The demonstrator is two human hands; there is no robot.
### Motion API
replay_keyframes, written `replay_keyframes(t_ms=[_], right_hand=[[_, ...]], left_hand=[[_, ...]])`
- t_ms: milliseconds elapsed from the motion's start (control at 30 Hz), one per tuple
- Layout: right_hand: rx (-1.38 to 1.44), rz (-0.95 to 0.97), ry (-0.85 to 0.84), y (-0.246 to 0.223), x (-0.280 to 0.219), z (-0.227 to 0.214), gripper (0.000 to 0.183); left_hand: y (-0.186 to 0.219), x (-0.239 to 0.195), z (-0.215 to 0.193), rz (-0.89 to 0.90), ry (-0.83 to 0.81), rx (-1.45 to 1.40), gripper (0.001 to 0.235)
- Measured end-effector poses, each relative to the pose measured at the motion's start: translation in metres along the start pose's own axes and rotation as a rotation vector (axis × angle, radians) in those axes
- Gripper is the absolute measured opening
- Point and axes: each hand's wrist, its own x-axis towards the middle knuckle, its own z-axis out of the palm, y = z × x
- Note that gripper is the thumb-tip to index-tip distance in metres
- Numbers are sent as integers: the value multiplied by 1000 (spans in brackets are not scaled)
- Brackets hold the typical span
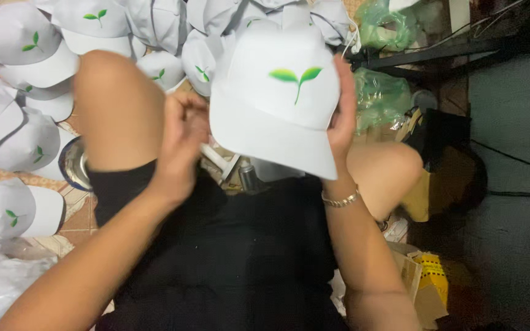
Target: The person sits on the floor surrounded by white baseball caps. They stuff a cap with a cloth, use a hairdryer to heat the logo, spray the cap, and then repeat the process with another cap.
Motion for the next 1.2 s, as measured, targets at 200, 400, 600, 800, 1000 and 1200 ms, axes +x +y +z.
replay_keyframes(t_ms=[200,400,600,800,1000,1200], right_hand=[[-94,-80,189,28,48,28,85],[-190,-103,25,121,45,35,110],[-894,696,-560,283,-67,89,55],[-753,810,-937,339,-141,156,61],[-680,933,-814,319,-118,172,62],[-447,842,-549,233,-61,144,51]], left_hand=[[-31,26,21,-216,-59,-730,73],[-31,108,-27,-351,53,-680,66],[-36,171,-75,-282,143,-732,60],[-23,186,-73,-247,278,-730,66],[-13,172,-86,-225,277,-728,73],[-17,183,-97,-132,262,-713,72]])
